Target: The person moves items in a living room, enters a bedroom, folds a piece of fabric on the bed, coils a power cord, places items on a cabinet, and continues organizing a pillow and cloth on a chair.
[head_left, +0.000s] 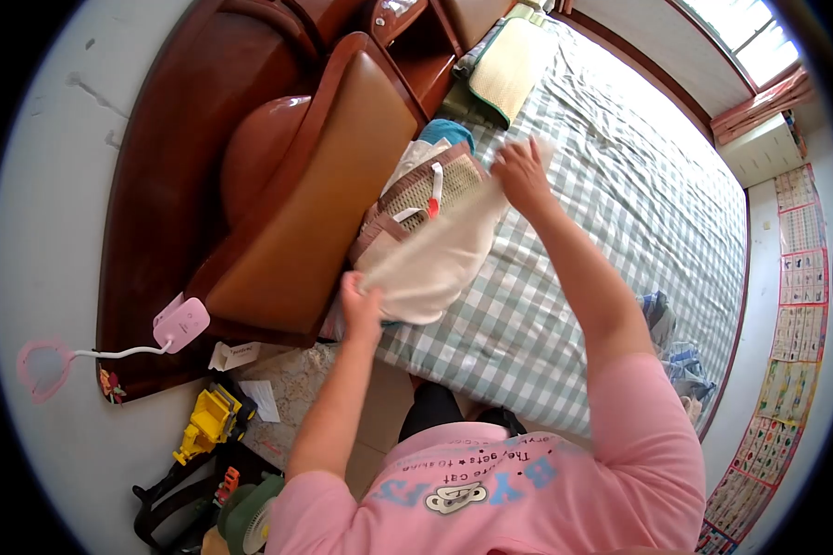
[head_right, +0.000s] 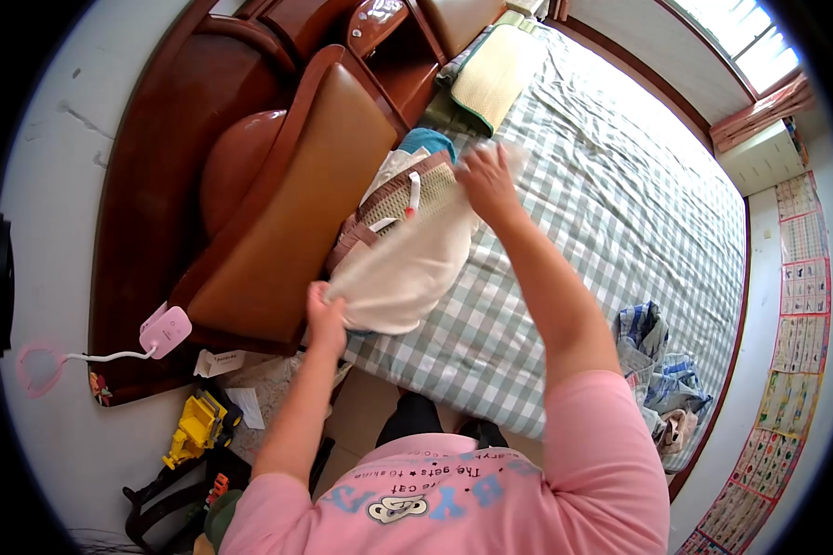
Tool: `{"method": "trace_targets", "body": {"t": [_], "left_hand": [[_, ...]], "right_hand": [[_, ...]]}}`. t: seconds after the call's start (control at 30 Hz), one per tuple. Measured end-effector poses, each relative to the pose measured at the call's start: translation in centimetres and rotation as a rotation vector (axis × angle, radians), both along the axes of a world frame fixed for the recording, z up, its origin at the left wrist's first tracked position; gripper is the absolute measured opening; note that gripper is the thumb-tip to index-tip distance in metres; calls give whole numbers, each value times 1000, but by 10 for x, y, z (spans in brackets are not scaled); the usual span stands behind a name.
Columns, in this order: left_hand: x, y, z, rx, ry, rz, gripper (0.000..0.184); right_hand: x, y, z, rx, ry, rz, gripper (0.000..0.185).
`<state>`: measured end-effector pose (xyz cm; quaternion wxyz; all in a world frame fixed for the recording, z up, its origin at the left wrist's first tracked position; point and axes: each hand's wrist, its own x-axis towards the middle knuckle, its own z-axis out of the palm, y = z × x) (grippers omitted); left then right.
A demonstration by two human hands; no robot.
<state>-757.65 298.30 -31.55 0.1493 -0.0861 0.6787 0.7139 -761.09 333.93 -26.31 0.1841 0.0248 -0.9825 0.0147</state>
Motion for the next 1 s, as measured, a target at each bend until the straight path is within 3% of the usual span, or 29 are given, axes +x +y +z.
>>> {"method": "trace_targets", "body": {"t": [0.03, 0.13, 0.23, 0.27, 0.3, 0.37, 0.4, 0.43, 0.53, 0.63, 0.8, 0.87, 0.93, 1.0], "left_hand": [[-26, -13, -29, 37, 22, 70, 34], [-73, -38, -103, -426, 175, 277, 52], [-30, -40, -185, -474, -255, 307, 68], [-10, -38, -208, -472, -387, 279, 73], [12, -6, -132, -285, -676, 180, 77], [52, 8, -191, -30, -923, 93, 82], [62, 15, -208, 132, -1025, 4, 83], [63, 29, -217, 116, -1029, 50, 83], [56, 45, -240, 148, -977, 48, 85], [53, 55, -271, 396, -915, 232, 88], [58, 74, -266, 286, -1018, 273, 86], [61, 69, -271, 471, -1003, 97, 79], [56, 68, -259, 450, -1083, 23, 71], [53, 73, -252, 455, -901, 12, 65]], "right_hand": [[-23, -11, 3, -112, 149, -39, 24], [-55, -27, 0, -510, 269, -149, 31], [-18, -23, -40, -624, 187, -160, 34], [6, -22, -58, -668, 46, -201, 35], [35, -20, -84, -680, -23, -229, 36], [104, -19, -141, -760, -253, -366, 37], [144, -17, -161, -737, -269, -246, 37], [186, -22, -181, -785, -409, -384, 35], [288, -35, -199, -841, -683, -436, 34], [360, -51, -191, -834, -825, -526, 31], [421, -63, -186, -991, -873, -706, 30], [434, -67, -181, -1012, -865, -782, 31], [436, -65, -180, -1077, -835, -817, 31], [440, -67, -178, -1106, -802, -849, 31]]}}
